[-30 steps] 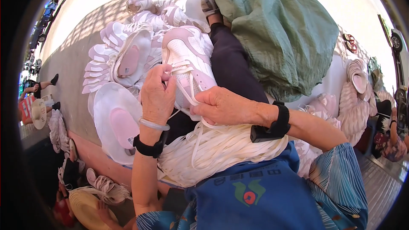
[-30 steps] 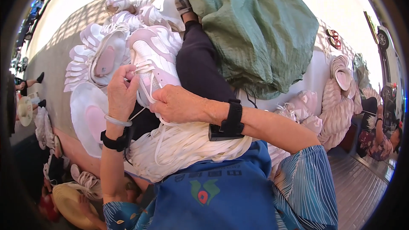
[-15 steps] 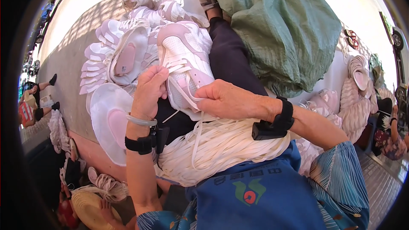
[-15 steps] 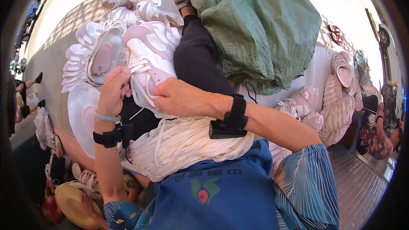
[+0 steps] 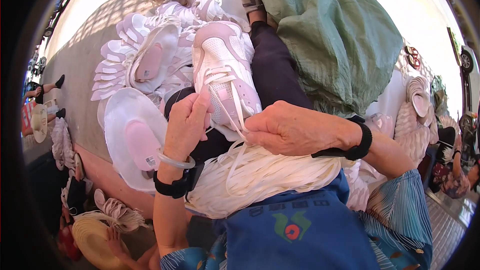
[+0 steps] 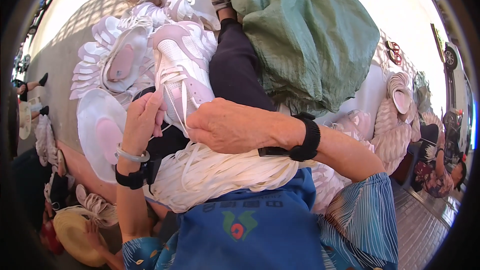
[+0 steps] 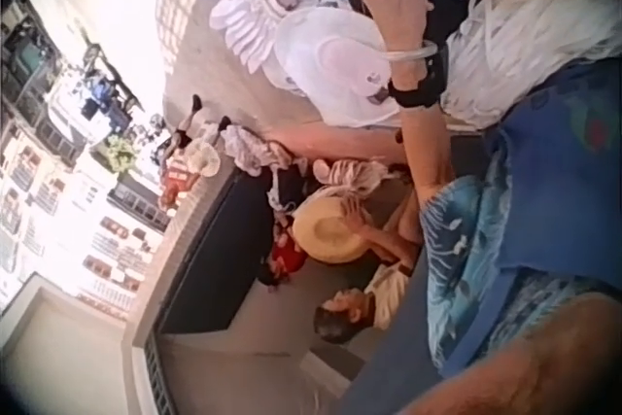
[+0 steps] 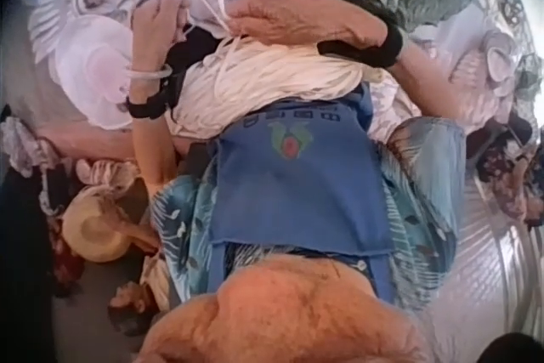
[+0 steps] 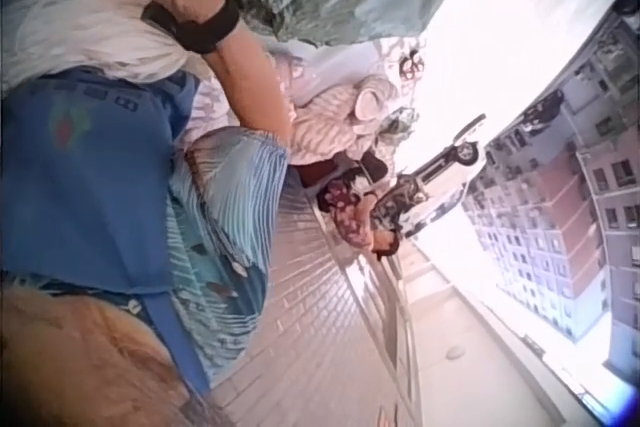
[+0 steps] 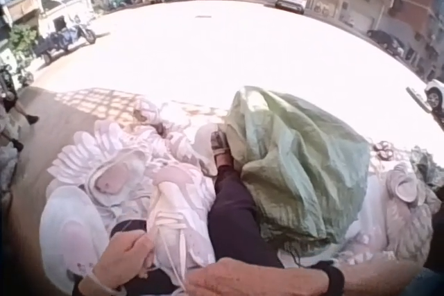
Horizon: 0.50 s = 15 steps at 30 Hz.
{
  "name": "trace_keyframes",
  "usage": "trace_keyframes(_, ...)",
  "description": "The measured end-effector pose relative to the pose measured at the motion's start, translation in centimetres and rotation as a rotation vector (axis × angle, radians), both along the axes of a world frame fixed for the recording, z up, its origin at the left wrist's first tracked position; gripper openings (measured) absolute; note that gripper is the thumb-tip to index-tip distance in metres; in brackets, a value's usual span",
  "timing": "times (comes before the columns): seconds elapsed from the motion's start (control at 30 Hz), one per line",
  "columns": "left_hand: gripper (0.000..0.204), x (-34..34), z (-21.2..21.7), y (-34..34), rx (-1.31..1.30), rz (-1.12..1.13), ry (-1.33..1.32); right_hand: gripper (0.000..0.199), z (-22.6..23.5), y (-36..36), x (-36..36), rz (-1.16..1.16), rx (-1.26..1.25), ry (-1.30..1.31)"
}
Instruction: The person is threading laces through the eyelets of several pairs of white and pink athletic shoes while sitting on the ground outside.
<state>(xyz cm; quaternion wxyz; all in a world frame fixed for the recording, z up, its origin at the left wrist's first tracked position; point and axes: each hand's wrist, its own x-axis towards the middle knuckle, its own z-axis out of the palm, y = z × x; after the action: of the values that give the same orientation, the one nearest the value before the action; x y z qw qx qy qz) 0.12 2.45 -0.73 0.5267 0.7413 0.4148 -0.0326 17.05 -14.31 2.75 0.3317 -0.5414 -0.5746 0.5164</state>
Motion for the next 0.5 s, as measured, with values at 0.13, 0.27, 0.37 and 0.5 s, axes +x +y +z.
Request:
trace_keyframes(0.13,0.038,0.2,1.2,-1.4,-0.567,0.131,-0.15,0.015,-0.4,2.0,-4.0,0.351,0.274,-0.54)
trace_keyframes(0.27,0.034,0.8,0.1,-2.8,-0.66,0.221,-0.29,0.016,-3.6,1.8,-6.0,0.055,0.491,-0.498)
trace_keyframes(0.37,0.029,0.0,-1.3,-2.6,-0.619,0.192,-0.346,0.022,-1.9,0.8,-4.1,0.044,0.129,-0.354)
trace_keyframes(0.5,0.025,0.3,0.2,-3.6,-0.305,0.158,-0.26,0.022,-0.9,1.8,-1.3,-0.276,0.346,-0.605)
